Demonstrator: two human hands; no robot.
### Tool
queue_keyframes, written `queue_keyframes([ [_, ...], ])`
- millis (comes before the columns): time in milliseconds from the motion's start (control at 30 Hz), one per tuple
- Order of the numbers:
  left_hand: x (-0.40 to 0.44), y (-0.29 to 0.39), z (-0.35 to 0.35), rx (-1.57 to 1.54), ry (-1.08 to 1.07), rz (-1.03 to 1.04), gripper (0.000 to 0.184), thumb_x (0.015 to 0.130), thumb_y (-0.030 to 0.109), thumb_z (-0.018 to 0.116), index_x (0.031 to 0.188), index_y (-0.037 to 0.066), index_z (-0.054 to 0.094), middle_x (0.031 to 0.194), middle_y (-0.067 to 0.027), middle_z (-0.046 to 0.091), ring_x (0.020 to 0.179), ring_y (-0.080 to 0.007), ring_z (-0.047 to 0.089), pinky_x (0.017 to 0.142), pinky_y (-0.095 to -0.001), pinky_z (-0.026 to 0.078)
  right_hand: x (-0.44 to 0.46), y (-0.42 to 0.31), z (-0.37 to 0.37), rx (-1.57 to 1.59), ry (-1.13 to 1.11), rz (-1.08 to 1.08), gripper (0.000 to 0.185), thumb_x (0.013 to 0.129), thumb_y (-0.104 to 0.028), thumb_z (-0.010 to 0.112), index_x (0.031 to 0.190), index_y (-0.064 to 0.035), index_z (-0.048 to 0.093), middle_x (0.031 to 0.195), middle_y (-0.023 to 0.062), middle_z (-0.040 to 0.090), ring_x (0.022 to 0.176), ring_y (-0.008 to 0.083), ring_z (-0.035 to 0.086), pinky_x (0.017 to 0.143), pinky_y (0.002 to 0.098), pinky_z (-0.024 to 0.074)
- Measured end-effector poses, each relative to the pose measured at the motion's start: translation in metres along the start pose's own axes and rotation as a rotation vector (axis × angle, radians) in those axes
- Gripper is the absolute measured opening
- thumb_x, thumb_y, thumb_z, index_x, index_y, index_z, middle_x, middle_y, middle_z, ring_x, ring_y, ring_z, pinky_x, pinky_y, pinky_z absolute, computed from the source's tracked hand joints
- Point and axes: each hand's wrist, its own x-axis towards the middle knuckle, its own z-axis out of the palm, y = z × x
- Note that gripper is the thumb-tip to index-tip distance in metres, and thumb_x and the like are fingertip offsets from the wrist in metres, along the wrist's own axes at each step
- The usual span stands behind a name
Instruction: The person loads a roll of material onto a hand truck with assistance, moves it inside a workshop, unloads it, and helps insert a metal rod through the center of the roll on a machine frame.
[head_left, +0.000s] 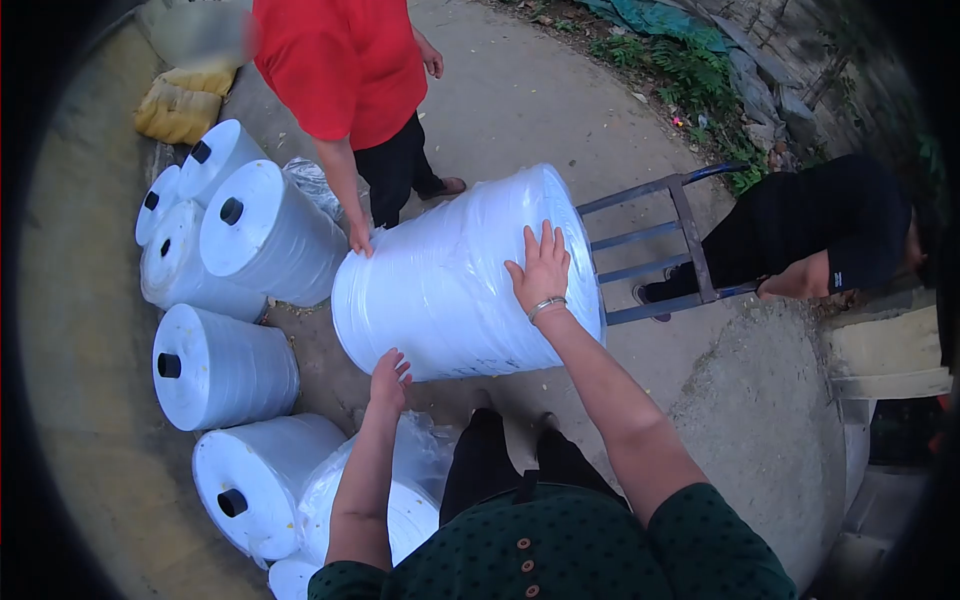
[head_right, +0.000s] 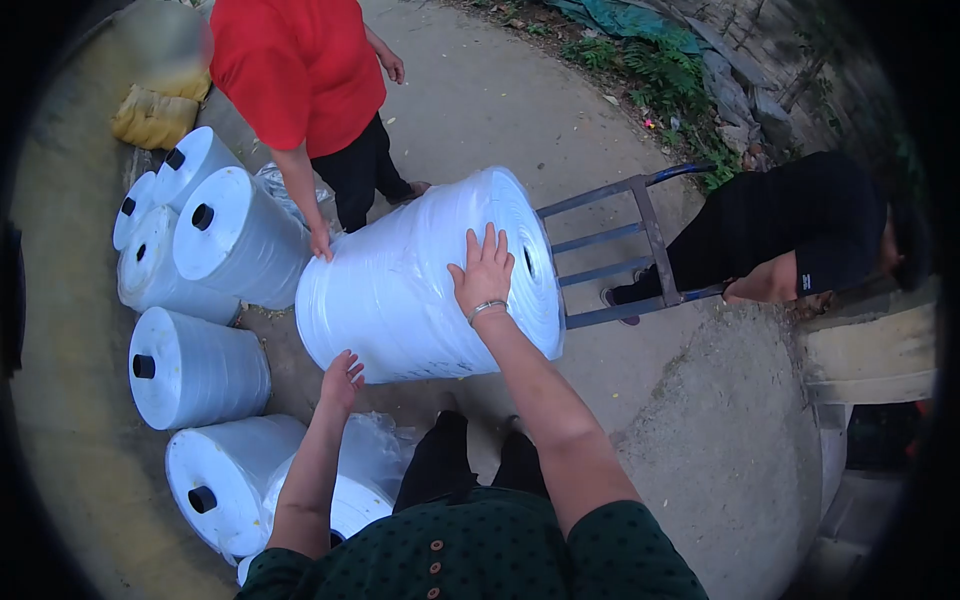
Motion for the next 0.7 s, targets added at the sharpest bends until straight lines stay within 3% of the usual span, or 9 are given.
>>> queue_keyframes([
  [33, 0.001, 0.011, 0.009, 0.09, -0.002, 0.041, 0.049, 0.088, 0.032, 0.055, 0.13, 0.009, 0.043, 0.122, -0.006, 0.05, 0.1, -0.0187, 0.05, 0.08, -0.0358, 0.041, 0.004, 0.0, 0.007, -0.059, -0.032, 0.037, 0.065, 0.082, -0.036, 0.061, 0.137, -0.0105, 0.037, 0.144, 0.0195, 0.025, 0.133, 0.0394, 0.021, 0.102, 0.0544, 0.0262],
  [167, 0.048, 0.043, 0.036, 0.471, -0.036, 0.212, 0.071, 0.084, 0.026, 0.063, 0.141, 0.002, 0.027, 0.142, -0.0162, 0.034, 0.129, -0.0274, 0.035, 0.104, -0.0383, 0.031, 0.012, 0.007, 0.022, -0.155, -0.016, 0.077, 0.061, 0.086, -0.043, 0.054, 0.138, -0.0169, 0.037, 0.145, 0.017, 0.026, 0.132, 0.0384, 0.024, 0.099, 0.0579, 0.0277],
  [233, 0.086, 0.048, 0.038, 0.541, -0.146, 0.385, 0.082, 0.08, 0.027, 0.068, 0.142, -0.002, 0.022, 0.147, -0.0212, 0.023, 0.136, -0.0309, 0.024, 0.11, -0.0376, 0.022, 0.012, 0.007, 0.017, -0.152, -0.024, 0.099, 0.06, 0.086, -0.044, 0.052, 0.138, -0.0183, 0.038, 0.145, 0.0165, 0.026, 0.132, 0.0377, 0.025, 0.1, 0.0579, 0.0272],
  [300, 0.12, 0.048, 0.042, 0.742, -0.107, 0.491, 0.089, 0.077, 0.031, 0.071, 0.141, -0.004, 0.022, 0.148, -0.0227, 0.018, 0.137, -0.0321, 0.019, 0.111, -0.0375, 0.02, 0.012, 0.004, 0.012, -0.164, -0.027, 0.128, 0.06, 0.085, -0.044, 0.054, 0.137, -0.019, 0.039, 0.145, 0.0164, 0.028, 0.132, 0.036, 0.027, 0.1, 0.0551, 0.0282],
  [333, 0.121, 0.056, 0.053, 0.869, -0.051, 0.415, 0.1, 0.073, 0.037, 0.075, 0.144, 0.001, 0.016, 0.15, -0.0221, 0.008, 0.139, -0.035, 0.012, 0.112, -0.0404, 0.019, 0.012, 0.003, 0.012, -0.173, -0.03, 0.141, 0.06, 0.085, -0.045, 0.054, 0.137, -0.0194, 0.039, 0.145, 0.0162, 0.028, 0.132, 0.0357, 0.028, 0.1, 0.0553, 0.0285],
  [367, 0.12, 0.063, 0.064, 0.87, -0.084, 0.433, 0.1, 0.073, 0.037, 0.075, 0.144, 0.001, 0.016, 0.15, -0.0221, 0.008, 0.139, -0.035, 0.012, 0.112, -0.0404, 0.019, 0.013, 0.001, 0.011, -0.179, -0.04, 0.148, 0.059, 0.085, -0.045, 0.054, 0.137, -0.0195, 0.039, 0.145, 0.0163, 0.028, 0.131, 0.0356, 0.028, 0.1, 0.055, 0.0289],
  [433, 0.108, 0.075, 0.084, 0.972, 0.002, 0.209, 0.112, 0.068, 0.042, 0.077, 0.146, 0.007, 0.004, 0.152, -0.02, -0.003, 0.139, -0.0394, 0.005, 0.112, -0.0457, 0.017, 0.014, 0.003, 0.01, -0.168, -0.042, 0.151, 0.058, 0.085, -0.044, 0.053, 0.136, -0.0197, 0.039, 0.144, 0.0163, 0.028, 0.13, 0.0351, 0.03, 0.099, 0.0533, 0.0302],
  [533, 0.108, 0.082, 0.091, 0.988, -0.027, 0.137, 0.12, 0.067, 0.04, 0.079, 0.146, 0.009, -0.005, 0.151, -0.0196, -0.01, 0.14, -0.0339, 0.008, 0.111, -0.0455, 0.021, 0.012, 0.002, 0.012, -0.161, -0.014, 0.162, 0.057, 0.085, -0.043, 0.054, 0.136, -0.0193, 0.04, 0.143, 0.0164, 0.03, 0.129, 0.0348, 0.032, 0.098, 0.0511, 0.0311],
  [700, 0.132, 0.076, 0.091, 0.948, -0.116, 0.104, 0.126, 0.066, 0.041, 0.08, 0.144, 0.01, -0.014, 0.15, -0.0175, -0.02, 0.14, -0.0349, 0.005, 0.11, -0.0498, 0.019, 0.011, 0.004, 0.013, -0.123, -0.007, 0.182, 0.057, 0.087, -0.042, 0.052, 0.137, -0.0198, 0.038, 0.145, 0.0163, 0.027, 0.129, 0.0373, 0.031, 0.098, 0.0551, 0.0321],
])
